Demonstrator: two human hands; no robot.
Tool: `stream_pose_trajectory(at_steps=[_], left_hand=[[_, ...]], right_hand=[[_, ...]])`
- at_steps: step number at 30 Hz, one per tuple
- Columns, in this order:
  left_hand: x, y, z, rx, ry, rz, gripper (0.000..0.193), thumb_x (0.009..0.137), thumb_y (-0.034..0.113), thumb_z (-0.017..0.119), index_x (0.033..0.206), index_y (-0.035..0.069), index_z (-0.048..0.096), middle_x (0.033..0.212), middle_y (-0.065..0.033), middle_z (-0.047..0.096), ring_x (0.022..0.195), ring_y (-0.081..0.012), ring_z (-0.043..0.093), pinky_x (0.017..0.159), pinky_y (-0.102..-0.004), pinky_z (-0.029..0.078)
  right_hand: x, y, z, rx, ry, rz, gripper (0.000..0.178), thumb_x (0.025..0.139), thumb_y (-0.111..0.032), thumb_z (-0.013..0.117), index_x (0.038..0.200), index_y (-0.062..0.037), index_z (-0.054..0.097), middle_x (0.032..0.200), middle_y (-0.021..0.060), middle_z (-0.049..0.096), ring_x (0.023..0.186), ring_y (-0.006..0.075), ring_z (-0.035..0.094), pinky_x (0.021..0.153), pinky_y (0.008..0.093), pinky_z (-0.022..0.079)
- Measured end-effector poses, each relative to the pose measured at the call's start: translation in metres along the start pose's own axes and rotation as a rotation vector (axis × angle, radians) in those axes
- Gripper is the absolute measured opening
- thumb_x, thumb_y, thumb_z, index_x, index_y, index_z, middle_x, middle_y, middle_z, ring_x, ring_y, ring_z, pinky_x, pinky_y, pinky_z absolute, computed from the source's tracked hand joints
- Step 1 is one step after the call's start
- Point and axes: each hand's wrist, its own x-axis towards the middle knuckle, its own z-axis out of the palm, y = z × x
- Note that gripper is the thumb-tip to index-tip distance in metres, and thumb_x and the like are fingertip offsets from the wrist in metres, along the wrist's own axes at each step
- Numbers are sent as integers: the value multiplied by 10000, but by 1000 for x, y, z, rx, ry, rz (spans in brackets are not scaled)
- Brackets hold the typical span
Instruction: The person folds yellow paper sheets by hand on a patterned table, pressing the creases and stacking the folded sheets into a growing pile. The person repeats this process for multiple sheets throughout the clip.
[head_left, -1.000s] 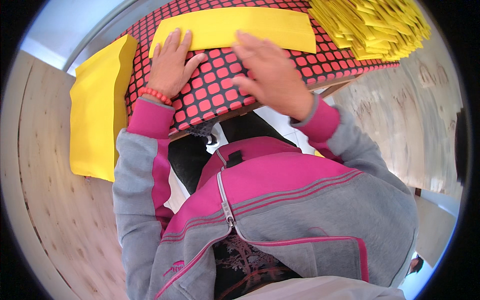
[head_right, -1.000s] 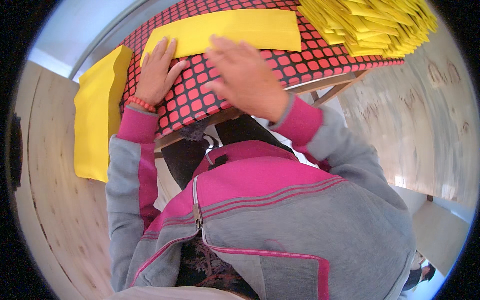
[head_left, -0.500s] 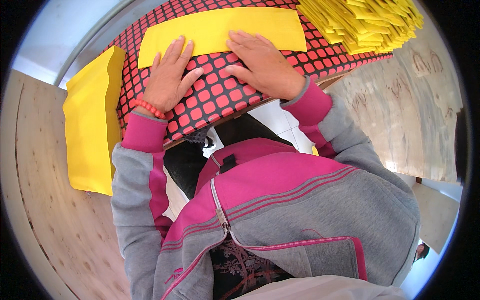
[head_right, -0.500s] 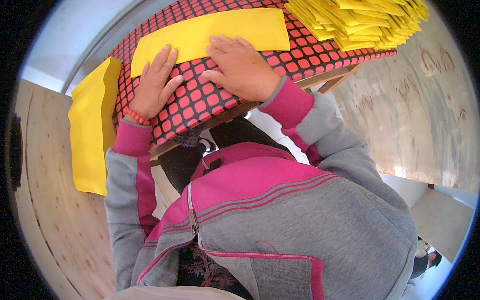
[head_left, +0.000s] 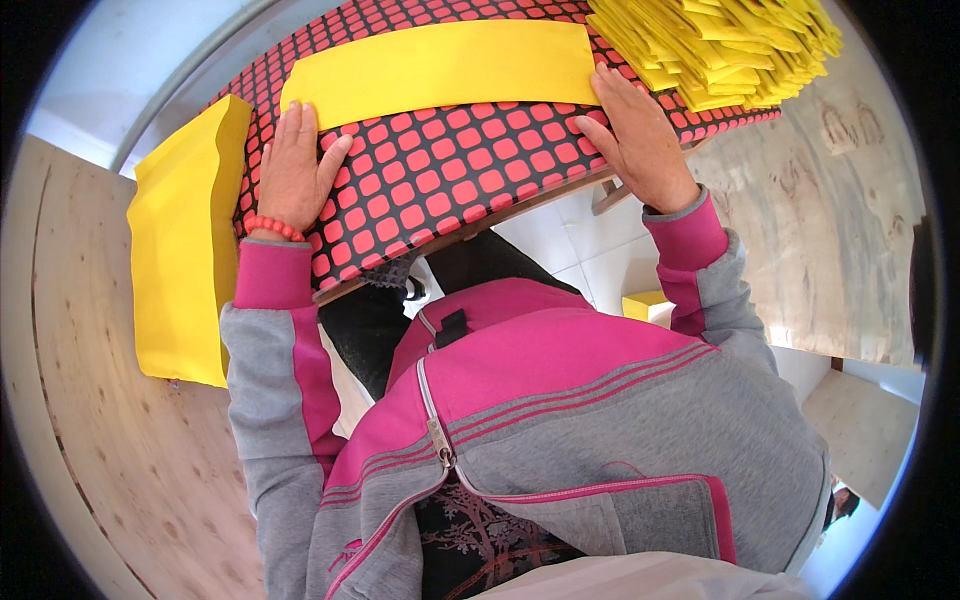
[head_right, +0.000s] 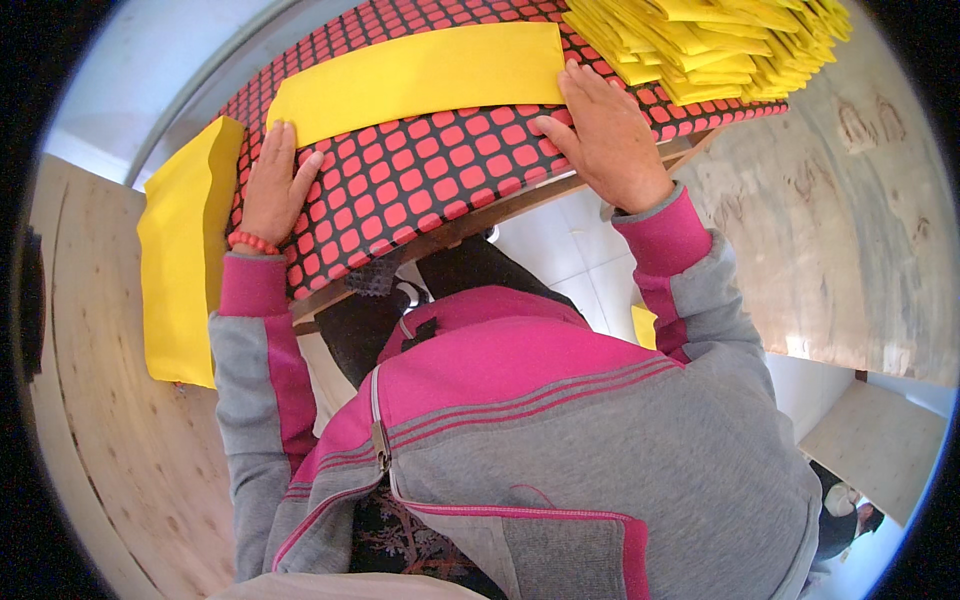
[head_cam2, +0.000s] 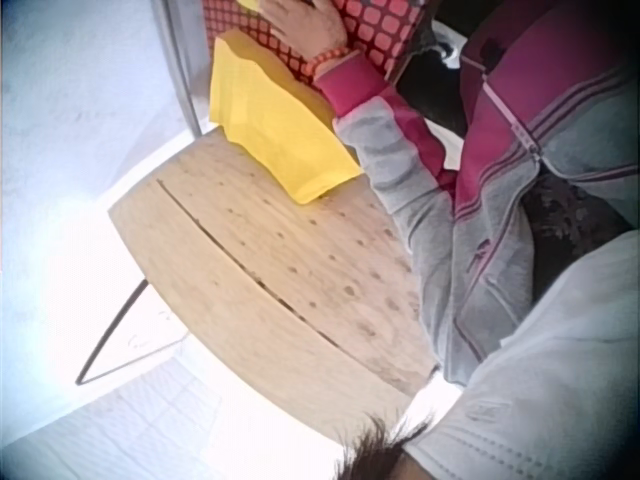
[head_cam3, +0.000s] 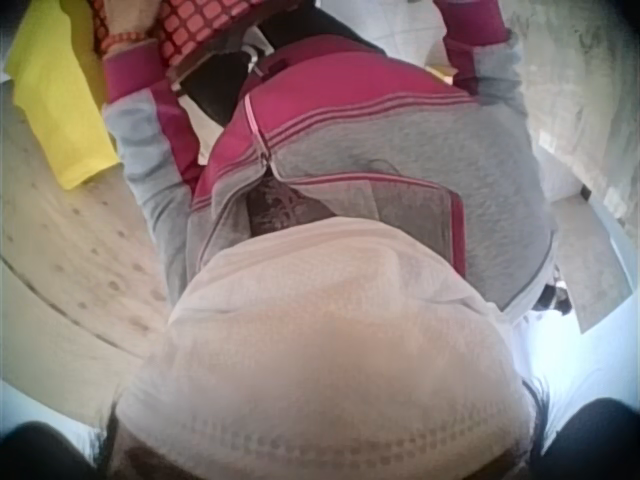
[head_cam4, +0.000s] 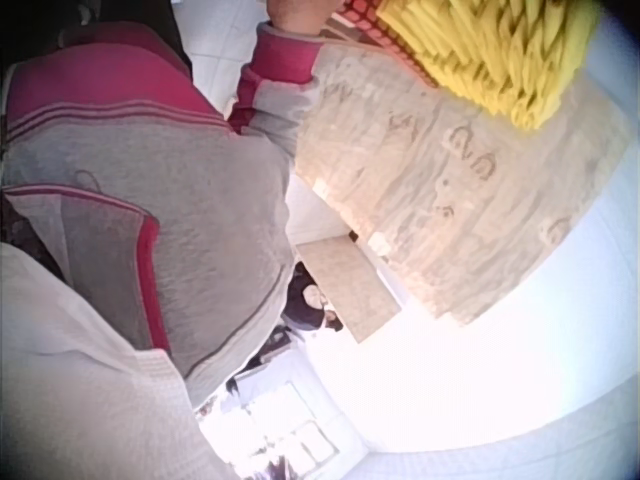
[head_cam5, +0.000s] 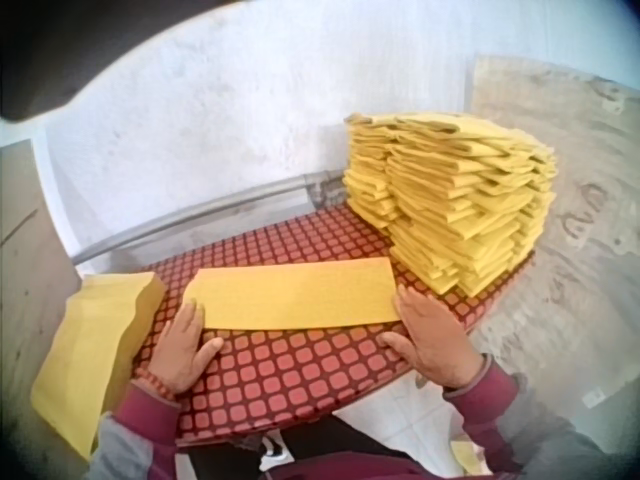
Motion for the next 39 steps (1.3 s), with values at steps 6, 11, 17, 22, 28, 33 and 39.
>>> stream_pose_trajectory(at_steps=[6,11,17,22,28,33,39], left_hand=[[1,-1,1,-3,53,8,754,1008,560,525,1522,18,426,1607,-218,375,1493,-380,344,1176,-564,310],[-11,39,-33,-218,139,7,638,1004,423,608,1459,-10,500,1528,-234,477,1435,-397,427,1172,-551,320],[-82,143,-62,-1626,-361,-10,359,1053,209,590,1345,3,628,1292,-79,654,1200,-152,588,1051,-318,459],[-101,172,-36,-1871,-855,-482,489,1090,337,495,1414,-29,524,1384,-216,625,1278,-291,626,1088,-387,482],[-106,169,-18,-2121,-749,-518,556,1108,387,409,1446,-51,474,1441,-234,576,1342,-305,576,1132,-414,449],[-99,173,-22,-2230,-670,-609,687,1106,509,333,1440,-74,479,1458,-243,559,1375,-323,543,1156,-428,426],[-90,184,-25,-2152,-679,-669,725,1103,541,310,1424,-79,508,1428,-237,587,1345,-314,570,1147,-430,436]], right_hand=[[53,11,11,-17,141,-140,524,1028,-414,555,1291,37,597,1377,244,602,1290,396,555,1085,478,429],[127,27,47,125,-177,-16,490,1030,-396,549,1319,-5,612,1349,213,630,1263,357,589,1060,453,455],[133,31,59,341,-215,-93,506,971,-346,653,1352,-16,604,1305,175,663,1198,320,634,1045,407,474],[116,22,52,427,-209,-167,523,940,-325,685,1356,-18,601,1307,162,665,1217,298,629,1061,394,466],[94,4,34,594,-296,-232,522,963,-350,677,1337,7,604,1268,162,679,1175,284,646,1020,376,491],[68,-25,13,945,-422,-177,465,1017,-300,632,1333,38,590,1220,115,681,1142,167,631,979,302,492],[16,-40,-21,869,110,82,319,1046,-229,601,1222,34,640,1078,66,704,992,131,661,903,285,518]])
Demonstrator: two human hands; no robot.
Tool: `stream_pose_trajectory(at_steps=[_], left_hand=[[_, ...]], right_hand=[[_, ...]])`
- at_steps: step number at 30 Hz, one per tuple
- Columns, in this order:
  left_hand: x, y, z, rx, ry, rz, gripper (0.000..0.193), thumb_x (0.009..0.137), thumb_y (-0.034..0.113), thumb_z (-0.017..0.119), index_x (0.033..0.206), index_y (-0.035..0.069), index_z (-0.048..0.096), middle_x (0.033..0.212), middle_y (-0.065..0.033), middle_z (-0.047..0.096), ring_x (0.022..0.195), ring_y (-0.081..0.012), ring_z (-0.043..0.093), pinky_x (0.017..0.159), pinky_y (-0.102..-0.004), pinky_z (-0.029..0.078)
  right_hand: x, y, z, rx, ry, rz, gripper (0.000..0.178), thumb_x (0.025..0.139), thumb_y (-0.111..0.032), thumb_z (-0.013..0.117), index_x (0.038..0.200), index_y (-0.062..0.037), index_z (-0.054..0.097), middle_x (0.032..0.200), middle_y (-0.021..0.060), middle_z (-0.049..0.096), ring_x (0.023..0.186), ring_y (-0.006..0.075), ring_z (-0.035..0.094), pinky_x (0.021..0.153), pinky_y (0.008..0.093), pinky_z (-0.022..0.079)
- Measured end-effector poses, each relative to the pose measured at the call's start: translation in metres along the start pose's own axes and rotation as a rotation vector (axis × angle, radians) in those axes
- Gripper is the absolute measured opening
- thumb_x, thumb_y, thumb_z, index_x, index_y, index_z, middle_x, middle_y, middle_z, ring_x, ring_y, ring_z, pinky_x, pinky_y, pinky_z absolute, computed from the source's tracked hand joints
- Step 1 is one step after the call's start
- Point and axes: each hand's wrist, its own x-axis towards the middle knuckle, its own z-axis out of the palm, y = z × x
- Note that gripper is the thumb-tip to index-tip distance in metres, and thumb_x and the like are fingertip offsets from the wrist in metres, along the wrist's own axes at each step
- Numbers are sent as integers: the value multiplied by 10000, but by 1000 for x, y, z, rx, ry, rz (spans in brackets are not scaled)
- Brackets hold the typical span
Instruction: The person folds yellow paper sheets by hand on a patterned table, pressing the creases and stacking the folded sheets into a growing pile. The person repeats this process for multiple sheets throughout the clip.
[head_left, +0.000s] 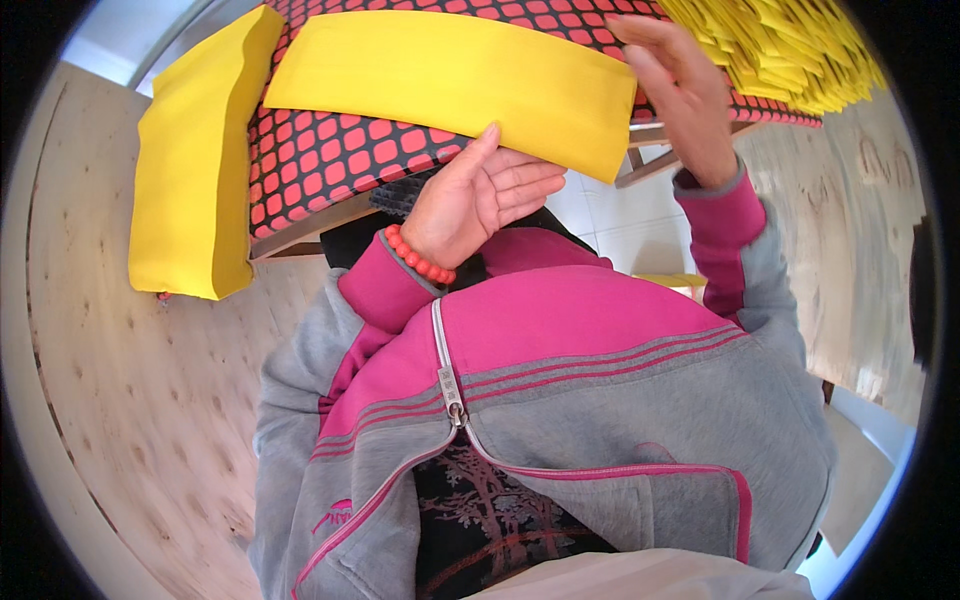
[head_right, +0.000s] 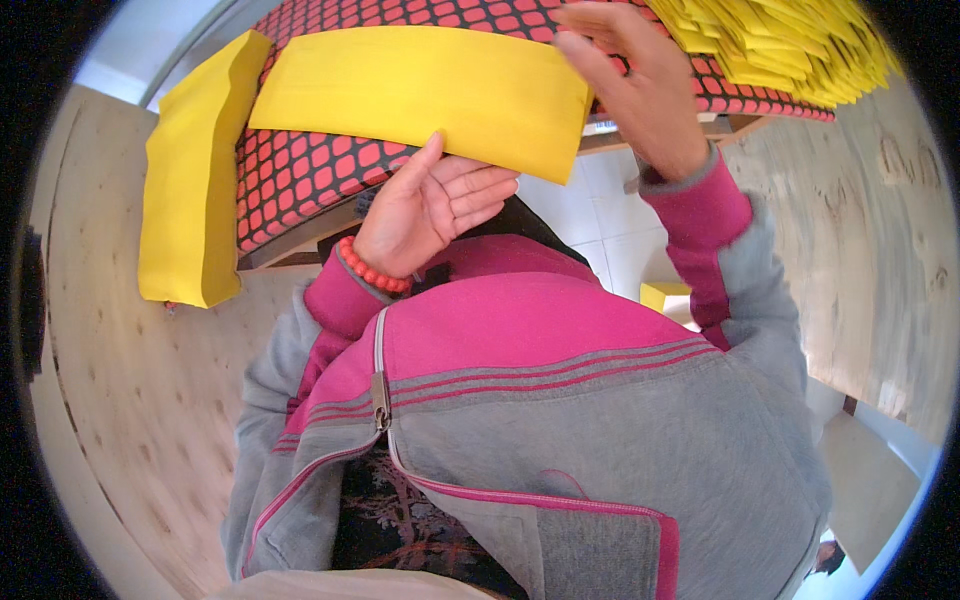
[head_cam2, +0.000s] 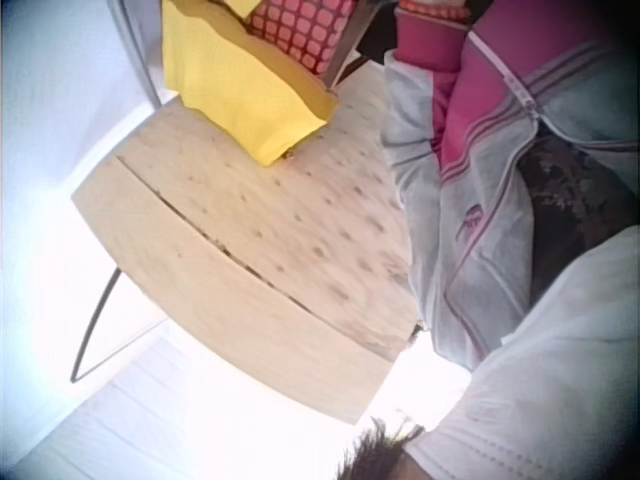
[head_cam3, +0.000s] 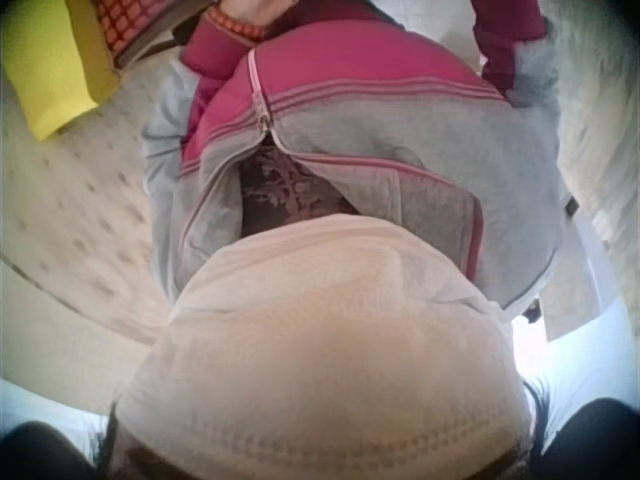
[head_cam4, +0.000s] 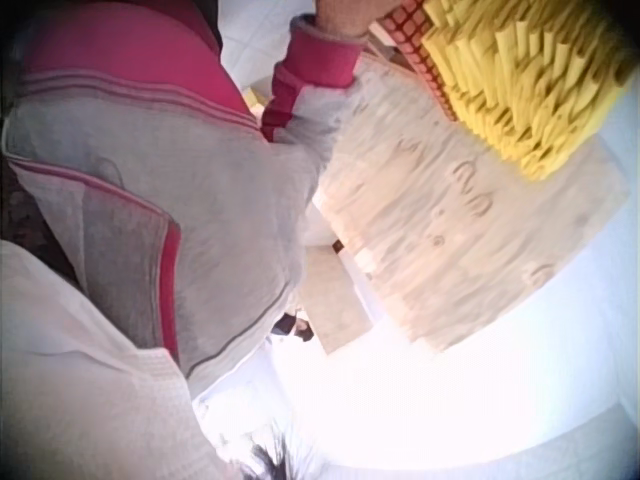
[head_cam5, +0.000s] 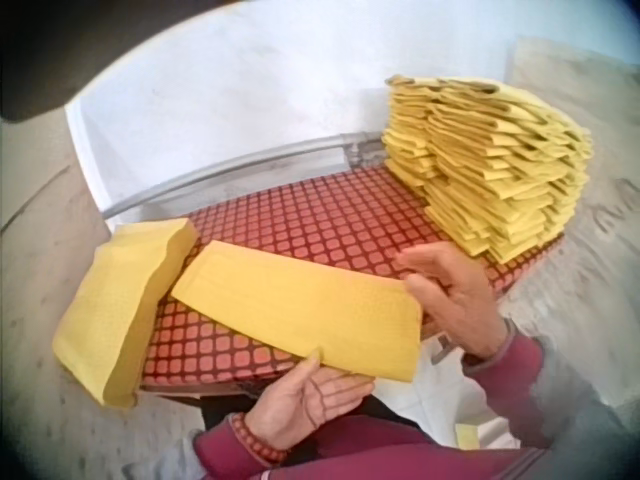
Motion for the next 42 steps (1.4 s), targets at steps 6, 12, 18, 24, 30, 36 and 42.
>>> stream_pose_trajectory(at_steps=[6,12,18,24,30,36,42], left_hand=[[6,4,6,93,68,-56,705,1090,551,359,1353,-69,568,1290,-199,681,1205,-272,662,1073,-397,500],[15,-4,18,-12,162,-17,530,1070,488,492,1236,5,633,1115,-133,739,1021,-215,714,956,-353,553],[10,-9,21,132,241,119,381,1063,391,551,1181,41,647,991,-116,758,925,-199,725,902,-335,558],[5,-13,16,158,231,181,369,1065,371,547,1167,31,646,963,-122,754,884,-196,726,859,-317,563],[8,-13,14,214,215,163,441,1065,424,529,1113,5,656,909,-106,736,828,-185,710,820,-308,565],[9,-12,10,300,238,110,517,1057,484,516,1070,-10,667,872,-85,711,803,-174,694,798,-307,562],[4,-13,3,275,130,88,518,1078,473,478,1049,-6,674,879,-85,715,797,-178,691,796,-301,556]], right_hand=[[-75,-28,-47,475,-188,715,311,1055,-291,571,1208,-26,629,1152,80,706,1078,174,686,871,273,533],[-83,-36,0,724,-120,975,402,1023,-387,627,1233,-43,628,1179,58,693,1071,170,695,859,282,552],[-71,-46,27,745,-90,940,516,986,-457,678,1303,-54,612,1193,40,683,1089,137,684,852,288,569],[-57,-47,26,965,-229,1032,598,971,-564,644,1370,-124,578,1227,12,673,1088,119,671,870,289,565],[-48,-50,24,791,-320,1064,585,955,-564,667,1368,-159,578,1241,-9,657,1132,108,627,908,289,536],[-51,-42,31,691,-270,1087,454,939,-444,746,1260,-140,646,1167,-18,658,1082,84,615,896,283,540],[-55,-41,35,646,-209,995,379,995,-310,691,1270,-56,630,1137,35,697,955,116,687,807,262,597]])
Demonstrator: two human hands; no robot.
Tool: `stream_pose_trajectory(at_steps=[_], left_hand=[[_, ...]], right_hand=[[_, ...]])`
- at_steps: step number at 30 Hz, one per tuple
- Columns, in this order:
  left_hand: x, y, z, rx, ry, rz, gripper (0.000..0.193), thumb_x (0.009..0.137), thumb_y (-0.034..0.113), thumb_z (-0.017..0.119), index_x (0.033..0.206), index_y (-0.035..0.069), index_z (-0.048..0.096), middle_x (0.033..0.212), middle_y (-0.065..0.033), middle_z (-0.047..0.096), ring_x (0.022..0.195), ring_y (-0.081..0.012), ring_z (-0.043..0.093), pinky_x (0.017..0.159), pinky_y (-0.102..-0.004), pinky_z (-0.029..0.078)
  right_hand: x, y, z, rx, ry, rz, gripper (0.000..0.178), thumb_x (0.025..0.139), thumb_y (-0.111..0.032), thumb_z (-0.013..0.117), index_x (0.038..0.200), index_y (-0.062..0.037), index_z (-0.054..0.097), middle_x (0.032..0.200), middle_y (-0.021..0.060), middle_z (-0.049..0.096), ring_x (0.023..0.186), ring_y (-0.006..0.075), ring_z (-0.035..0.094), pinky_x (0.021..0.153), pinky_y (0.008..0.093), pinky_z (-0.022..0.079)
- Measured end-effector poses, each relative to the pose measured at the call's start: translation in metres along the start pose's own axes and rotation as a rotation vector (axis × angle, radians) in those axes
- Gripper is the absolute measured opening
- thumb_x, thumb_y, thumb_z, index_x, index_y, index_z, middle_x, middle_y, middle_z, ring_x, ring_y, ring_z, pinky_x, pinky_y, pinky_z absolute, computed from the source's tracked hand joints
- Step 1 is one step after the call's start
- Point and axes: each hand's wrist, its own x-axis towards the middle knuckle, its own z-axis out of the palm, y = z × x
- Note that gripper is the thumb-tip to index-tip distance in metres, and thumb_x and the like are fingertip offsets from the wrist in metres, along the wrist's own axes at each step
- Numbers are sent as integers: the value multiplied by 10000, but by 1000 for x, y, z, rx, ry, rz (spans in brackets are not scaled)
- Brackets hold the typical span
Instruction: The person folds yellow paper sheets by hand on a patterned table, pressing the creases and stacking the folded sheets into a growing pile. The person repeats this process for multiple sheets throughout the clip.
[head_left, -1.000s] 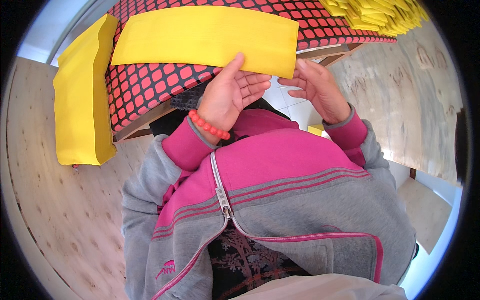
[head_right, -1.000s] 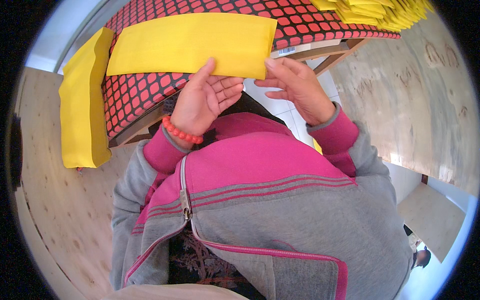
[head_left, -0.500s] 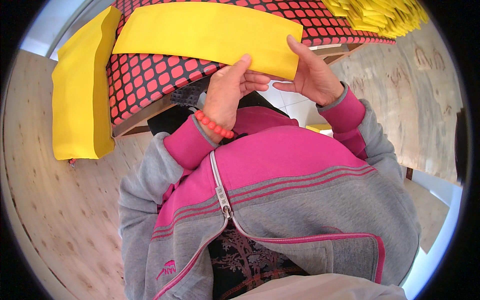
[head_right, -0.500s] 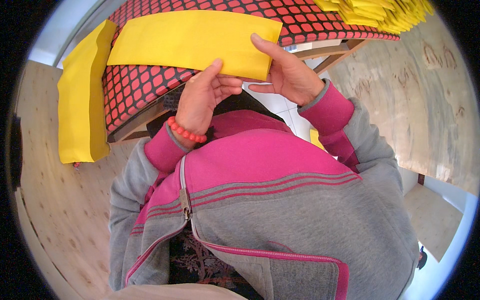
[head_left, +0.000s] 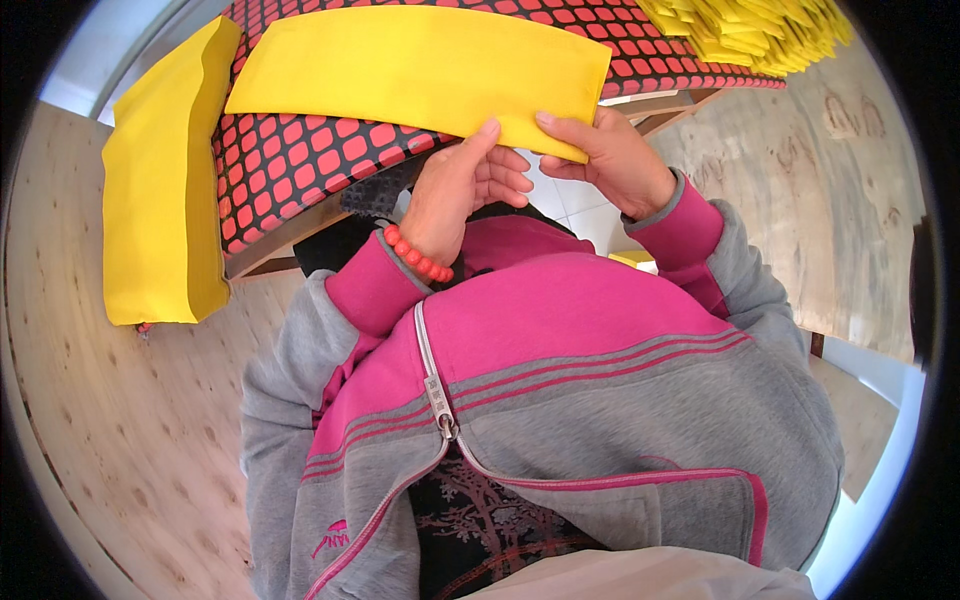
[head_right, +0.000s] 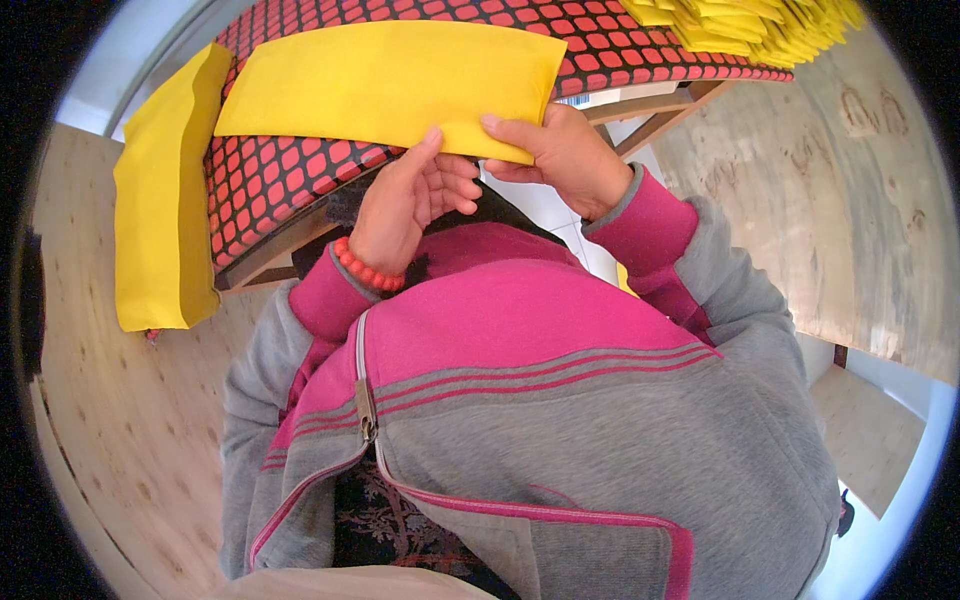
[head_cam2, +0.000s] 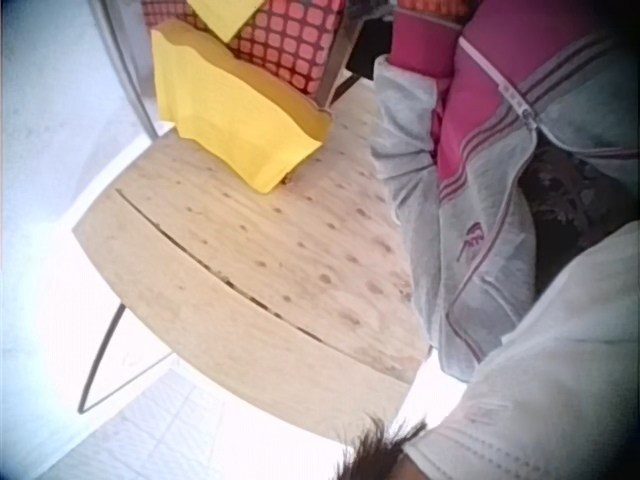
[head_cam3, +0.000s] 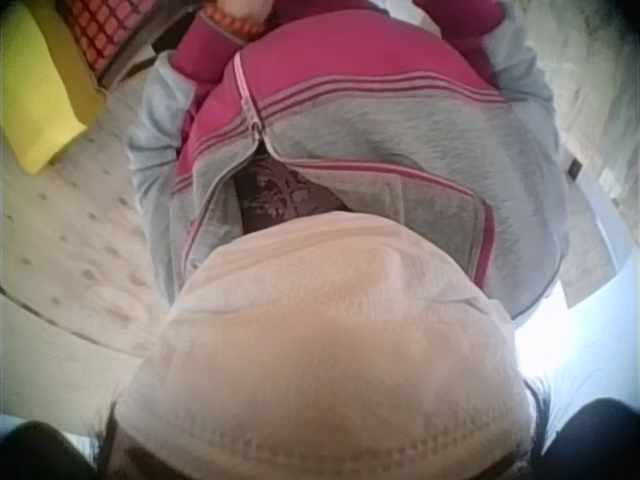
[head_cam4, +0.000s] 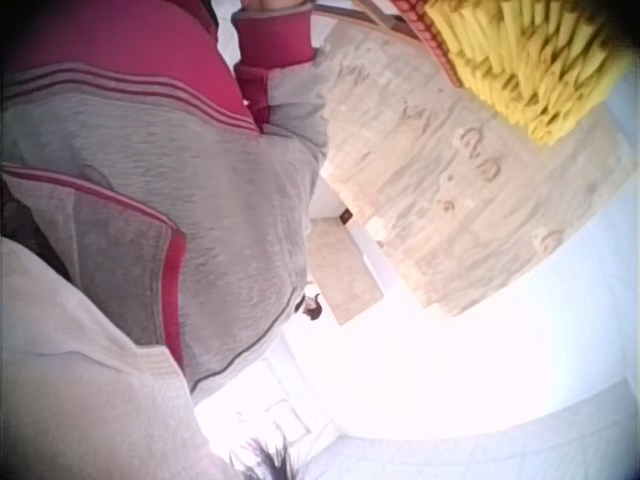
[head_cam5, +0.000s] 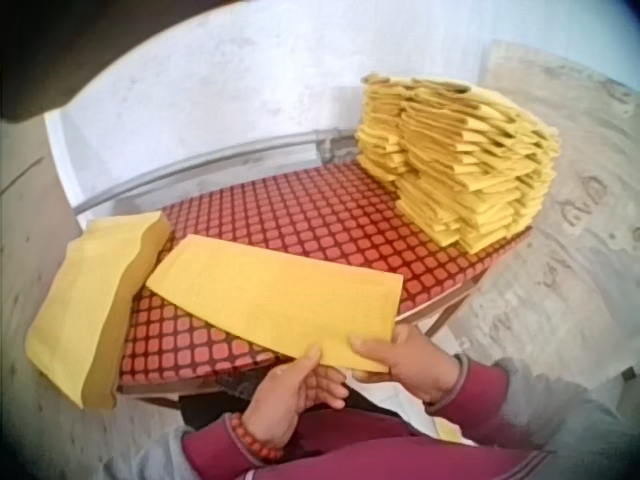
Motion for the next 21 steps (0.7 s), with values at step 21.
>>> stream_pose_trajectory(at_steps=[21], left_hand=[[31,-125,-161,-106,43,-166,466,1061,448,535,1114,2,660,1104,-179,739,1025,-266,709,957,-384,530]], right_hand=[[-64,-101,-27,36,118,-449,311,1054,-201,594,1322,-44,592,1134,102,722,938,164,731,749,243,606]])
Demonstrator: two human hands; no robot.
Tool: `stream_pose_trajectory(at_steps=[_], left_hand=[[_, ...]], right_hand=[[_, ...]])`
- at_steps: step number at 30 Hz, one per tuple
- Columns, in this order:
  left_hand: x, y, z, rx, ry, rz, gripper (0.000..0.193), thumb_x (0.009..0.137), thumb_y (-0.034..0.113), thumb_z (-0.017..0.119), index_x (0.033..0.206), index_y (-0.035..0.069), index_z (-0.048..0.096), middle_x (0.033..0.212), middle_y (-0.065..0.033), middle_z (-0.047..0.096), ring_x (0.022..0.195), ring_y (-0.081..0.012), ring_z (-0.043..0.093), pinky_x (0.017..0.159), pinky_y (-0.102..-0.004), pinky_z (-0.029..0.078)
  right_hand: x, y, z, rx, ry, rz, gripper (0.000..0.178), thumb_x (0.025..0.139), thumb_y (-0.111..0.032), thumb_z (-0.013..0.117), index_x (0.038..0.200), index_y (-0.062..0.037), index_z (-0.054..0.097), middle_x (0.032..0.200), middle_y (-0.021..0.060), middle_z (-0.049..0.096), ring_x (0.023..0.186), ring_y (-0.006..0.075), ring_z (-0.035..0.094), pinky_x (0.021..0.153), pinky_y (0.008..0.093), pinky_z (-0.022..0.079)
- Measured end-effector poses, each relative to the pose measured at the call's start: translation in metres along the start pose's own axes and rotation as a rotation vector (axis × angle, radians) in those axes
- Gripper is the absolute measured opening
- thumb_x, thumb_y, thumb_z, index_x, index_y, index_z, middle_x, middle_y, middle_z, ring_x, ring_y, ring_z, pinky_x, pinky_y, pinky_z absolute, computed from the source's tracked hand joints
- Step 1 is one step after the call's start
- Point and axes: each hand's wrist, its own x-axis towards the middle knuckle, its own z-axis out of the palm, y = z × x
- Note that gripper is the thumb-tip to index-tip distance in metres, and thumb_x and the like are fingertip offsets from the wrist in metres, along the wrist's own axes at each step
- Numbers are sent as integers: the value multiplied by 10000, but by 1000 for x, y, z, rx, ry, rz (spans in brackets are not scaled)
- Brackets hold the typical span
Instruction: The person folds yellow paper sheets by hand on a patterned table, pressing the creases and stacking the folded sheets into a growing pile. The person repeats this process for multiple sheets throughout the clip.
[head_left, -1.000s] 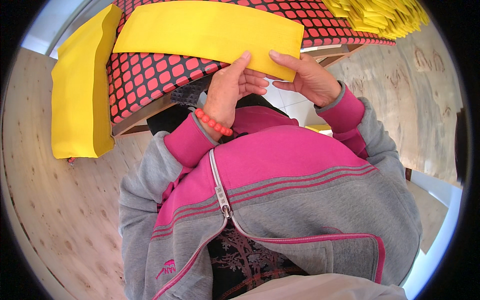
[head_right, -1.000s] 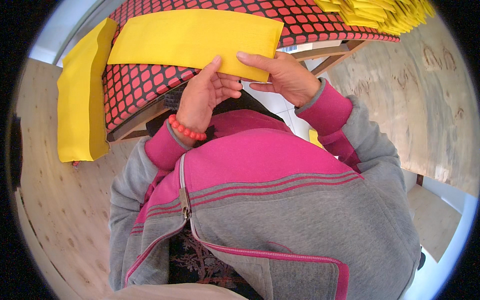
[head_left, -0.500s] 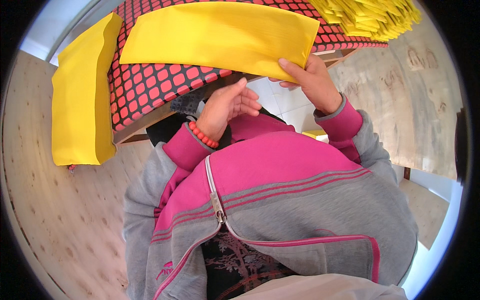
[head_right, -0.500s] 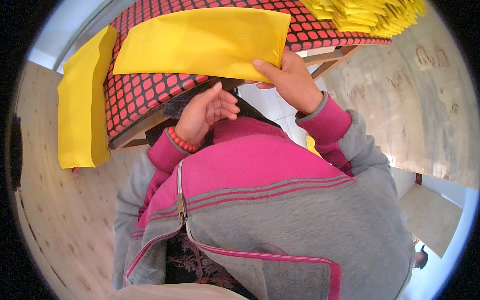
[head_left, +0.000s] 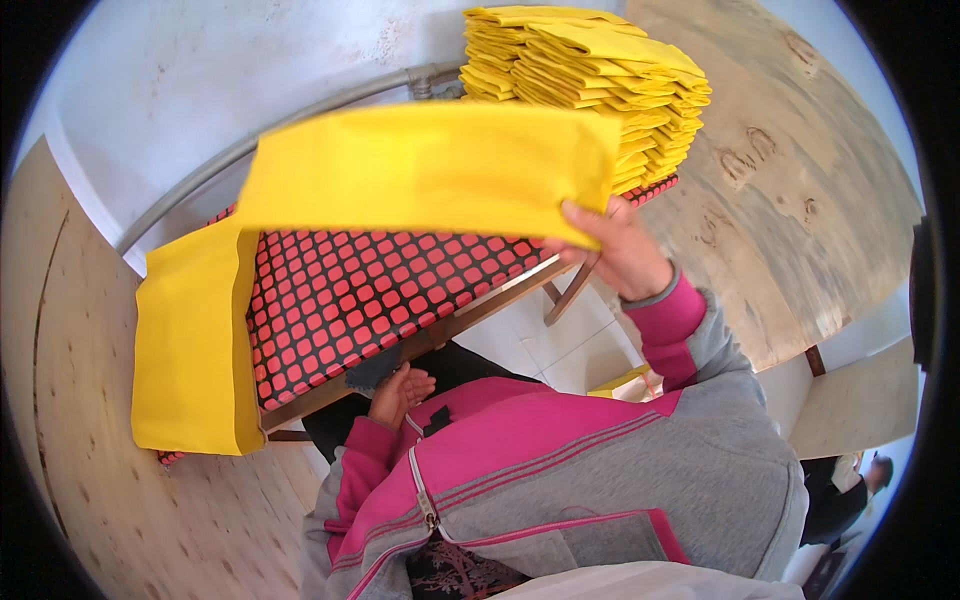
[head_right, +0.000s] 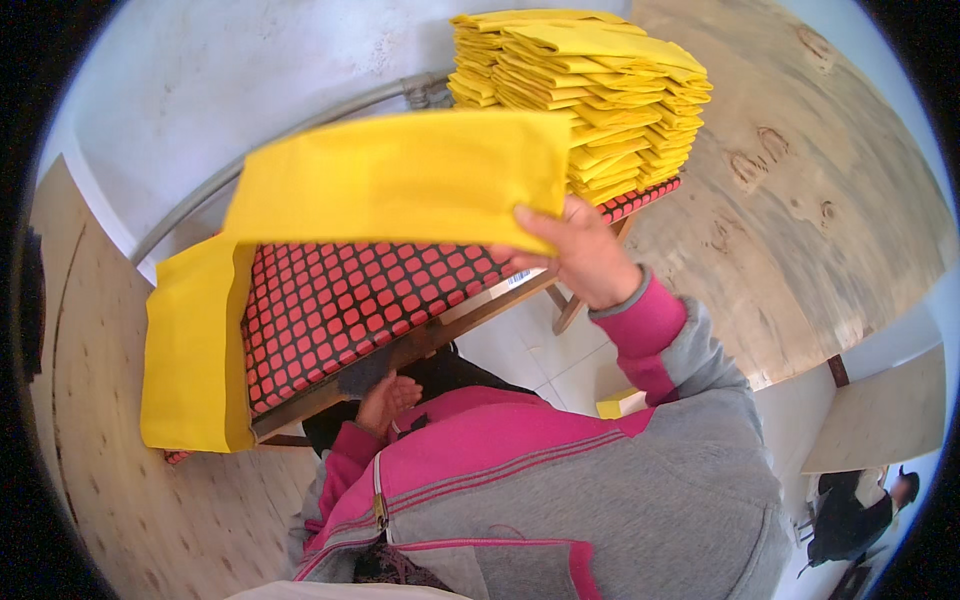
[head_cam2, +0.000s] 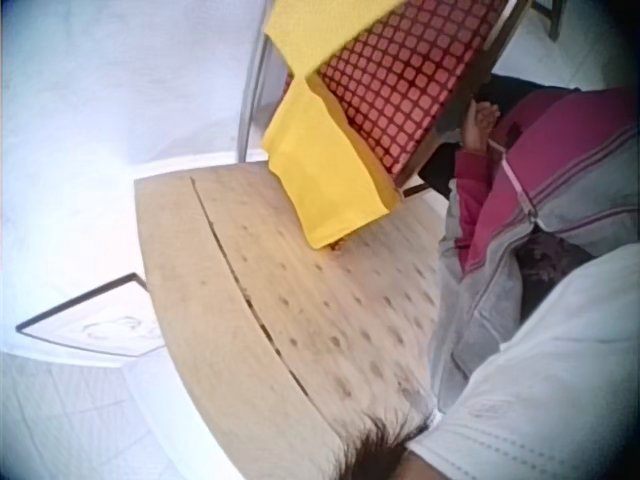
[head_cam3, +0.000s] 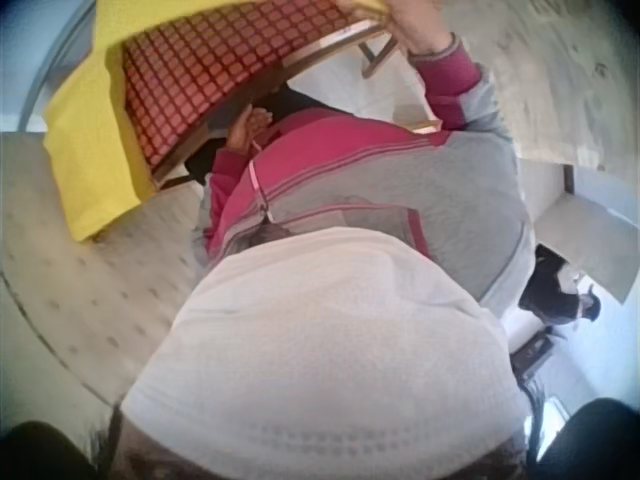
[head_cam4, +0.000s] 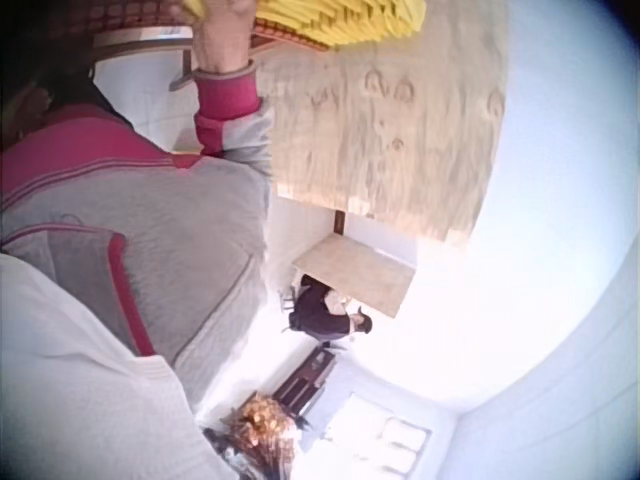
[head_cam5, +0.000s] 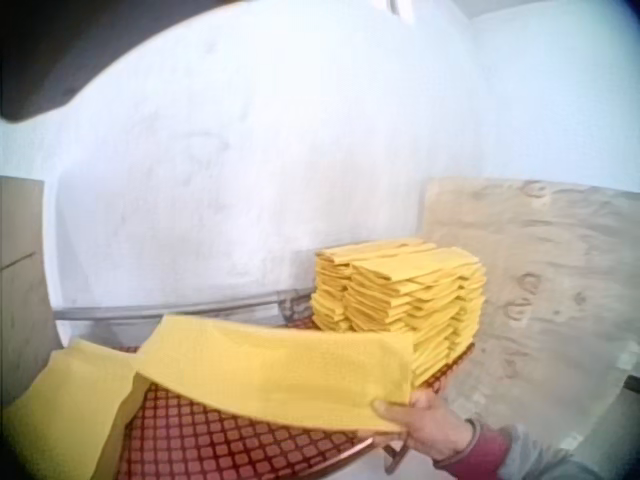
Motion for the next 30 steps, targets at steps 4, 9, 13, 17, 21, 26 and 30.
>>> stream_pose_trajectory(at_steps=[4,9,13,17,21,26,30], left_hand=[[2,-38,-42,-28,-25,-1,468,1070,438,509,1119,-2,662,1116,-169,735,1060,-277,694,975,-389,518],[-5,-78,-84,43,113,-82,467,1074,417,501,1140,-16,663,1149,-165,719,1065,-257,681,980,-387,519],[4,-86,-95,190,32,6,456,1086,392,489,1212,-12,660,1192,-151,706,1085,-252,666,989,-378,504],[8,-84,-98,487,20,51,498,1119,401,418,1319,11,654,1291,-125,679,1173,-245,622,1072,-378,441],[9,-85,-99,348,26,-30,513,1121,415,404,1306,13,663,1291,-127,679,1161,-239,625,1066,-376,441],[14,-94,-101,191,90,73,372,1053,337,573,1113,-9,695,1060,-112,733,956,-221,692,883,-345,542],[15,-100,-107,366,62,176,367,1051,340,577,1107,-1,701,1063,-99,730,960,-208,684,890,-335,531]], right_hand=[[13,-47,-44,177,101,-202,354,1045,-158,599,1364,-10,556,1231,126,693,1043,180,716,797,243,625],[54,-120,-130,220,169,-436,355,1063,-88,530,1363,95,482,1291,206,656,1108,221,703,885,247,623],[103,-158,-178,214,326,-422,332,1072,-57,481,1357,110,442,1314,239,631,1148,267,691,937,284,623],[148,-167,-212,217,471,-383,301,1084,-60,440,1331,113,447,1288,247,637,1138,304,696,925,317,641],[172,-164,-240,235,502,-300,296,1085,-61,439,1322,116,455,1254,240,654,1105,323,709,888,321,656],[177,-160,-256,265,485,-245,320,1086,-107,465,1311,120,469,1267,249,642,1100,339,710,891,334,656],[160,-163,-268,245,426,-183,461,1072,-258,545,1317,125,468,1291,265,620,1108,350,707,899,342,649]])
